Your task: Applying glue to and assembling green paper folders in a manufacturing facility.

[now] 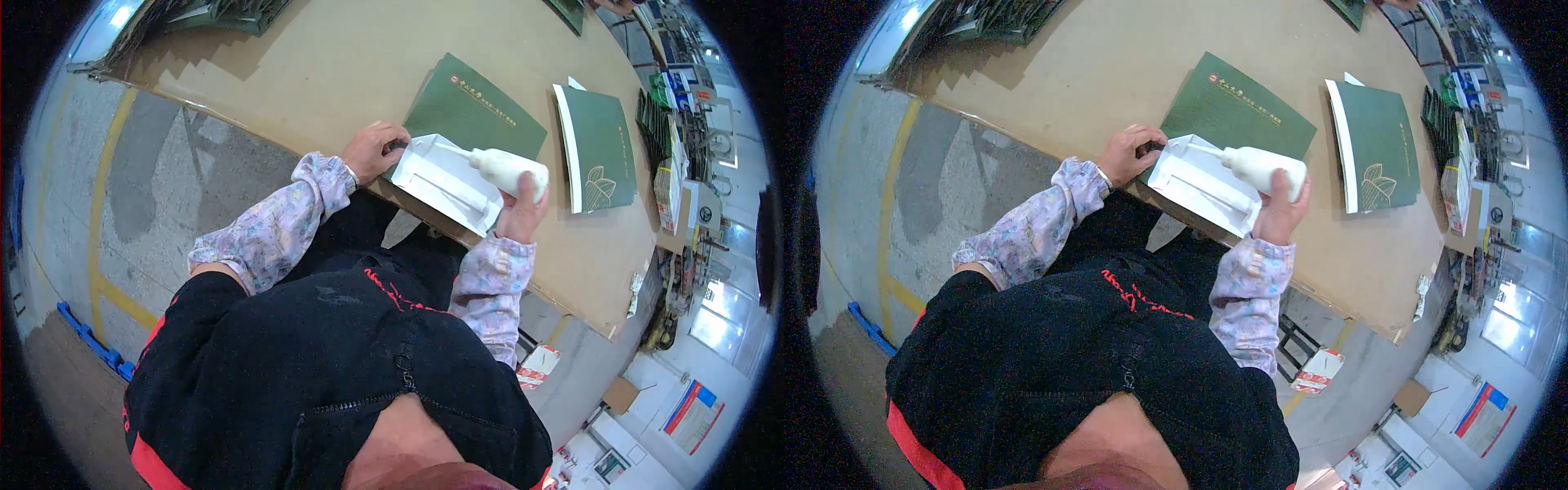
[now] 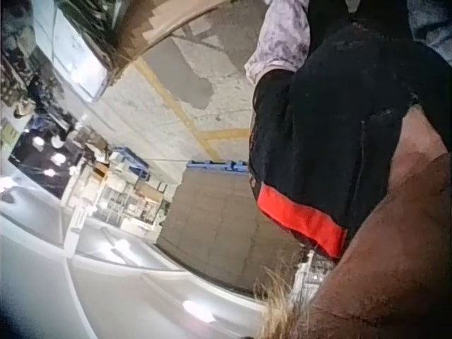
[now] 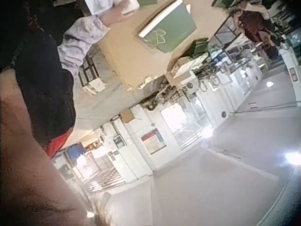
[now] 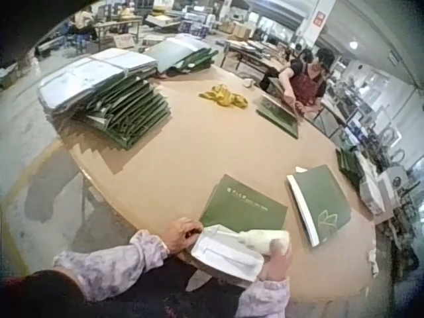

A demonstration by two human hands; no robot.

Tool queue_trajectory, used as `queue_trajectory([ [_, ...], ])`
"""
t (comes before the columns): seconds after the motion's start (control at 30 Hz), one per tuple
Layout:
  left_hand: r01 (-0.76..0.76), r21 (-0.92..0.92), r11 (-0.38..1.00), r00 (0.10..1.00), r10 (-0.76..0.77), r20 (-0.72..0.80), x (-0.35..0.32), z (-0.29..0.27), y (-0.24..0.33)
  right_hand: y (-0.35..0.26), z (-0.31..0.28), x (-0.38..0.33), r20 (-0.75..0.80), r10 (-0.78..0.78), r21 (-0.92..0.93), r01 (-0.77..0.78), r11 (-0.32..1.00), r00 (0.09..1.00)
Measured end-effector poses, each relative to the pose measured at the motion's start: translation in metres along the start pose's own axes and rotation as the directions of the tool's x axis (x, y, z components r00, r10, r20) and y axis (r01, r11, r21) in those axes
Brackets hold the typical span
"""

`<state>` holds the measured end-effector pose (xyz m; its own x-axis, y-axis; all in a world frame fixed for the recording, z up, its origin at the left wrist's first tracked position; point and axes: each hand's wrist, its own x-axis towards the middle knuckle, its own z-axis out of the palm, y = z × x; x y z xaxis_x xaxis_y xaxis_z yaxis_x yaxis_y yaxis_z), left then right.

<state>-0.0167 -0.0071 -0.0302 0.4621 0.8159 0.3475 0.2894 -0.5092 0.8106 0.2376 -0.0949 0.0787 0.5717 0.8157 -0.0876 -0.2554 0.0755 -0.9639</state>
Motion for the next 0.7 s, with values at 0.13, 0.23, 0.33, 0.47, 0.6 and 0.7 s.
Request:
queue_trajectory([
  [0.13,0.109,-0.087,0.990,0.994,-0.110,-0.002,0.000,-0.001,0.007,-0.021,-0.046,-0.003,-0.117,0.008,0.116,0.006,0.993,0.993],
  [0.23,0.095,-0.069,0.993,0.995,-0.097,-0.026,-0.001,-0.002,0.004,-0.029,-0.086,-0.012,-0.177,-0.020,0.101,0.039,0.994,0.984],
  [0.33,0.162,-0.069,0.984,0.987,-0.161,0.026,0.000,-0.006,0.011,-0.034,-0.111,-0.025,-0.268,-0.056,0.059,0.074,0.995,0.962],
  [0.47,0.125,-0.012,0.992,0.992,-0.125,0.002,0.003,-0.005,0.012,-0.029,-0.127,-0.034,-0.377,-0.099,-0.013,0.101,0.995,0.921],
  [0.6,0.153,-0.013,0.988,0.988,-0.152,0.023,0.002,-0.006,0.015,-0.024,-0.133,-0.036,-0.402,-0.086,-0.003,0.093,0.996,0.911],
  [0.7,0.139,-0.004,0.990,0.990,-0.139,0.030,0.003,-0.008,0.018,-0.020,-0.133,-0.034,-0.409,-0.112,-0.045,0.103,0.994,0.905],
])
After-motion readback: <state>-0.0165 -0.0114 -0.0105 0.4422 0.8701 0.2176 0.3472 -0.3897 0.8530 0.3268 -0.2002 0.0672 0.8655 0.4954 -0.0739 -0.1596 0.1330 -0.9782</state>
